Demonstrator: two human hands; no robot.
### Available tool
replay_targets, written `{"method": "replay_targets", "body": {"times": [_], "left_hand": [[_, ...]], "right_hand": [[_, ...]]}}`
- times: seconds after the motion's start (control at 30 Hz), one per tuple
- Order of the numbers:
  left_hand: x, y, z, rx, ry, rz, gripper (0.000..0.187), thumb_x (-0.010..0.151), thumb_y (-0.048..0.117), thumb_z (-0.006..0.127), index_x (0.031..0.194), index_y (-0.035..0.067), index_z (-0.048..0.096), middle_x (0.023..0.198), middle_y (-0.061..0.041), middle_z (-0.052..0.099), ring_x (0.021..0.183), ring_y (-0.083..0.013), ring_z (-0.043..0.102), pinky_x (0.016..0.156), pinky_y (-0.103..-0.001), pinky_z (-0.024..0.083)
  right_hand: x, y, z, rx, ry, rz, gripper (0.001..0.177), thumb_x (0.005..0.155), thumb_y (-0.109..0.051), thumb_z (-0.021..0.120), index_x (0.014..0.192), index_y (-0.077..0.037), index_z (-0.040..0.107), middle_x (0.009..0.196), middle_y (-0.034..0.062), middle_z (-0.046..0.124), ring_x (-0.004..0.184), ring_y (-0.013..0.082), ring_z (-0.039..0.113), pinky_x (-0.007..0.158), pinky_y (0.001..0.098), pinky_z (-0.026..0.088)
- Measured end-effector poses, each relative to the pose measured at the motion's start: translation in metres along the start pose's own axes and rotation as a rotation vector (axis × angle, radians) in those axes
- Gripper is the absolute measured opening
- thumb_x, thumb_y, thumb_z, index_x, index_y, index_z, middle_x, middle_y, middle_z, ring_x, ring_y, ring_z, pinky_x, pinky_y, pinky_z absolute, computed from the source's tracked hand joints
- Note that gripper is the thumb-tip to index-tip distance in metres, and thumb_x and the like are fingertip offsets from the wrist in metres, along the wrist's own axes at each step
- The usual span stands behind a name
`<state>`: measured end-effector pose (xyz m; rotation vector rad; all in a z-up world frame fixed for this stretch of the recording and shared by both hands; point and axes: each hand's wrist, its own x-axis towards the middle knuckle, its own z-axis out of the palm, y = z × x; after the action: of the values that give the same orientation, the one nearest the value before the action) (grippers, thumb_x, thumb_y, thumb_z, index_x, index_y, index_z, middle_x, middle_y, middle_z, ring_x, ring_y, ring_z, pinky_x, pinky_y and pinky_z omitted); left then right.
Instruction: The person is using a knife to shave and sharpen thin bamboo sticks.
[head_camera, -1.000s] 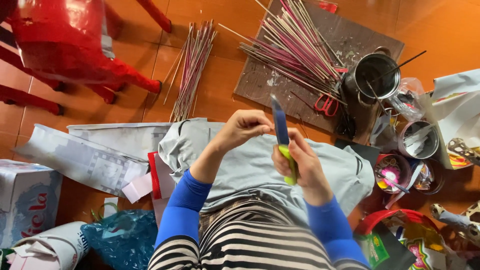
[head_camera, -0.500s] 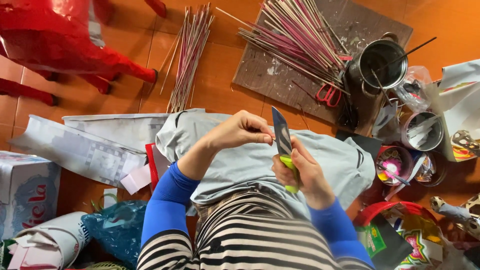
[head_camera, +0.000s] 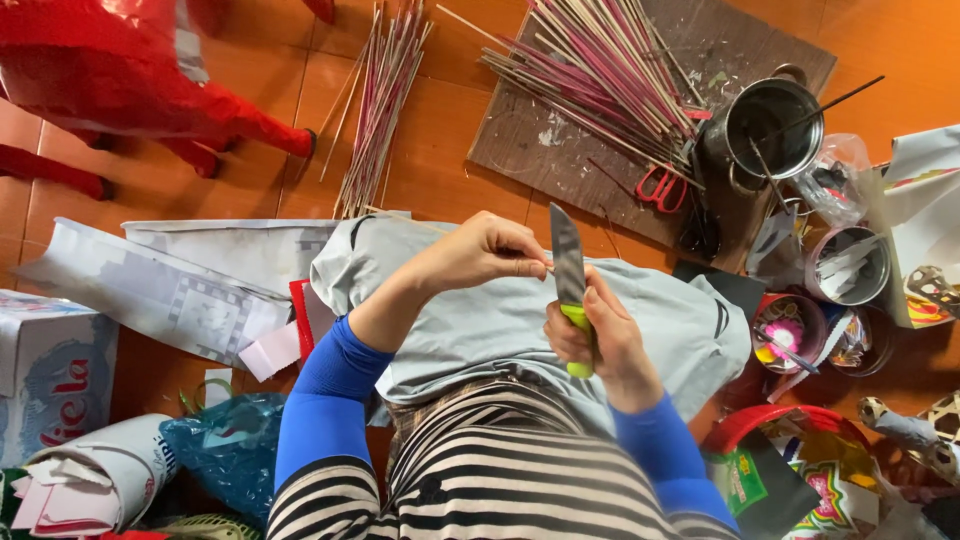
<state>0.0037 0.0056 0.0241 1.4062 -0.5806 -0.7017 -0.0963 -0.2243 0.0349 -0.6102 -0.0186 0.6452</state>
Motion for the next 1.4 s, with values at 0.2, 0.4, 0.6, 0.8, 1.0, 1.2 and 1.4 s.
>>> {"method": "replay_targets", "body": {"times": [0.2, 0.4, 0.6, 0.8, 1.0, 1.2, 1.4], "left_hand": [[0.029, -0.033, 0.0, 0.334, 0.209, 0.232, 0.013, 0.097, 0.012, 0.075, 0.106, 0.003, 0.076, 0.093, -0.009, 0.069, 0.093, -0.0227, 0.062, 0.078, -0.032, 0.05], [0.032, -0.125, 0.006, 0.635, 0.417, 0.298, 0.023, 0.091, 0.006, 0.07, 0.114, 0.004, 0.067, 0.11, -0.016, 0.07, 0.106, -0.0348, 0.064, 0.089, -0.041, 0.053], [0.025, -0.121, 0.021, 0.678, 0.607, 0.184, 0.024, 0.092, 0.0, 0.061, 0.113, 0.008, 0.07, 0.109, -0.016, 0.072, 0.103, -0.036, 0.069, 0.086, -0.043, 0.056], [0.024, -0.129, 0.024, 0.756, 0.665, 0.348, 0.019, 0.096, 0.001, 0.061, 0.115, 0.002, 0.064, 0.112, -0.019, 0.071, 0.104, -0.0376, 0.068, 0.089, -0.044, 0.056], [0.018, -0.176, 0.017, 0.645, 0.699, 0.218, 0.032, 0.095, 0.001, 0.064, 0.127, -0.002, 0.063, 0.123, -0.022, 0.068, 0.111, -0.0397, 0.067, 0.095, -0.042, 0.053], [0.018, -0.139, 0.004, 0.23, 0.638, 0.202, 0.034, 0.098, 0.002, 0.063, 0.132, 0.001, 0.061, 0.128, -0.018, 0.068, 0.115, -0.0336, 0.069, 0.095, -0.035, 0.056], [0.007, -0.071, 0.021, 0.664, 0.92, 0.447, 0.034, 0.094, -0.001, 0.067, 0.127, 0.004, 0.064, 0.104, -0.013, 0.068, 0.093, -0.0297, 0.065, 0.083, -0.036, 0.055]], "right_hand": [[0.018, -0.017, 0.004, -0.492, 0.262, -0.123, 0.027, 0.114, -0.023, 0.04, 0.135, -0.008, 0.048, 0.074, 0.004, 0.049, 0.058, 0.0091, 0.041, 0.051, 0.024, 0.037], [0.048, -0.004, -0.026, -0.543, 0.363, 0.026, 0.034, 0.111, -0.024, 0.04, 0.141, -0.01, 0.046, 0.074, 0.0019, 0.051, 0.053, 0.0072, 0.041, 0.047, 0.0224, 0.037], [0.043, -0.007, -0.002, -0.691, 0.281, -0.05, 0.051, 0.111, -0.027, 0.04, 0.159, -0.014, 0.035, 0.074, 0.001, 0.052, 0.055, 0.0055, 0.043, 0.048, 0.0205, 0.038], [0.041, 0.011, -0.003, -0.631, 0.281, -0.057, 0.054, 0.109, -0.027, 0.042, 0.161, -0.017, 0.029, 0.068, -0.0013, 0.045, 0.049, 0.0053, 0.04, 0.042, 0.0204, 0.034], [0.066, 0.035, -0.063, -0.658, 0.351, -0.099, 0.05, 0.112, -0.03, 0.036, 0.16, -0.016, 0.03, 0.062, -0.0008, 0.046, 0.047, 0.0059, 0.04, 0.042, 0.0216, 0.036], [0.079, 0.029, -0.039, -0.645, 0.353, -0.068, 0.053, 0.111, -0.027, 0.038, 0.163, -0.017, 0.03, 0.066, -0.002, 0.046, 0.05, 0.0056, 0.04, 0.044, 0.0222, 0.035], [0.09, 0.061, -0.079, -0.627, 0.41, 0.011, 0.052, 0.11, -0.028, 0.04, 0.161, -0.019, 0.032, 0.065, -0.0032, 0.045, 0.046, 0.0047, 0.038, 0.039, 0.0223, 0.034]]}}
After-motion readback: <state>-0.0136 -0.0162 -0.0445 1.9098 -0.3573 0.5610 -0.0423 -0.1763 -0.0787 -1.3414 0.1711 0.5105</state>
